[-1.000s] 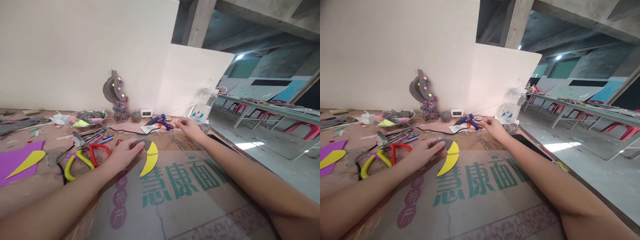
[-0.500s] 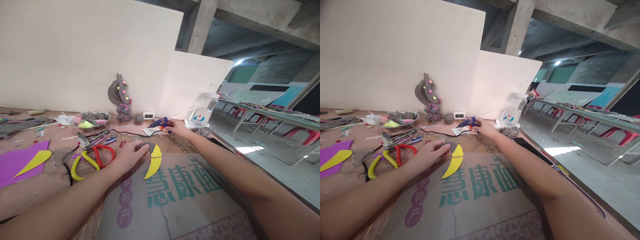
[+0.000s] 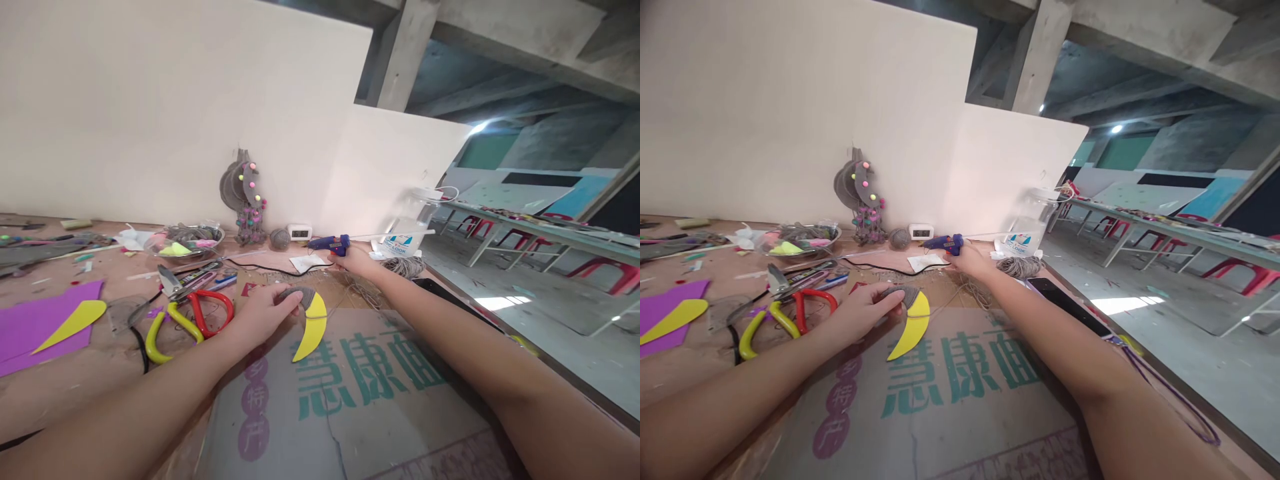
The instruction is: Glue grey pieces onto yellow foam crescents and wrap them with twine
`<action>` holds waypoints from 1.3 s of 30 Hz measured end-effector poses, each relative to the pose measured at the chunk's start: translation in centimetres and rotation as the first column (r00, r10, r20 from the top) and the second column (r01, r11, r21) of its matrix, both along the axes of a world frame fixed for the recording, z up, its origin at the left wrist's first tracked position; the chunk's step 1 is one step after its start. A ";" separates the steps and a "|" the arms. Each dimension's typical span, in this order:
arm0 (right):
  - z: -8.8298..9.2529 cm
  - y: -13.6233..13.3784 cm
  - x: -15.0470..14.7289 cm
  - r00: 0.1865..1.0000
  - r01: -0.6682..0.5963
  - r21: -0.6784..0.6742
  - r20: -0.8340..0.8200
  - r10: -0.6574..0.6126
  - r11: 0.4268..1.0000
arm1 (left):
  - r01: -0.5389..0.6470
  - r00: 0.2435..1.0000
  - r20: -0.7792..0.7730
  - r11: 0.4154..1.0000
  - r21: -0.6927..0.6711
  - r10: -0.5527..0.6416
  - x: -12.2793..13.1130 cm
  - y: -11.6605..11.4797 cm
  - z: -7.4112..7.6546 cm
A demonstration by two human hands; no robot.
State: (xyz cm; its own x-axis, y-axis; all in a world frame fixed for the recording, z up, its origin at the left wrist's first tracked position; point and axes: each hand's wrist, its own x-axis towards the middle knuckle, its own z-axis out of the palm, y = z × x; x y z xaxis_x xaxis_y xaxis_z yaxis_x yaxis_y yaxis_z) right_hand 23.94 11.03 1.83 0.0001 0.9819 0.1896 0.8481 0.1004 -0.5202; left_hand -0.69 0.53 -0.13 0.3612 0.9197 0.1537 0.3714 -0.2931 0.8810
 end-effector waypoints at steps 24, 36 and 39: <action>-0.5 -13.5 -0.4 0.916 -0.274 -0.029 -0.312 0.252 0.961 | -0.127 0.989 -0.066 0.991 0.030 0.129 -0.3 0.3 -0.1; -0.4 -14.7 -1.7 0.916 -0.224 -0.190 -0.377 0.140 0.956 | -0.154 0.973 -0.163 0.986 0.061 0.163 -0.1 -0.3 0.5; -0.5 -14.7 -1.7 0.904 -0.262 -0.181 -0.390 0.175 0.948 | -0.149 0.973 -0.165 0.986 0.077 0.160 0.0 -0.4 0.6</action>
State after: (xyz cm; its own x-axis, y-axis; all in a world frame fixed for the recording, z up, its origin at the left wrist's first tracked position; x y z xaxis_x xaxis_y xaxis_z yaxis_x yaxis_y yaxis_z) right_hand 22.25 -3.71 1.30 -0.1927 0.9812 -0.0070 0.5646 0.1050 -0.8187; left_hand -0.71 0.16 0.50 0.2410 0.9569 0.1623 0.5593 -0.2735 0.7825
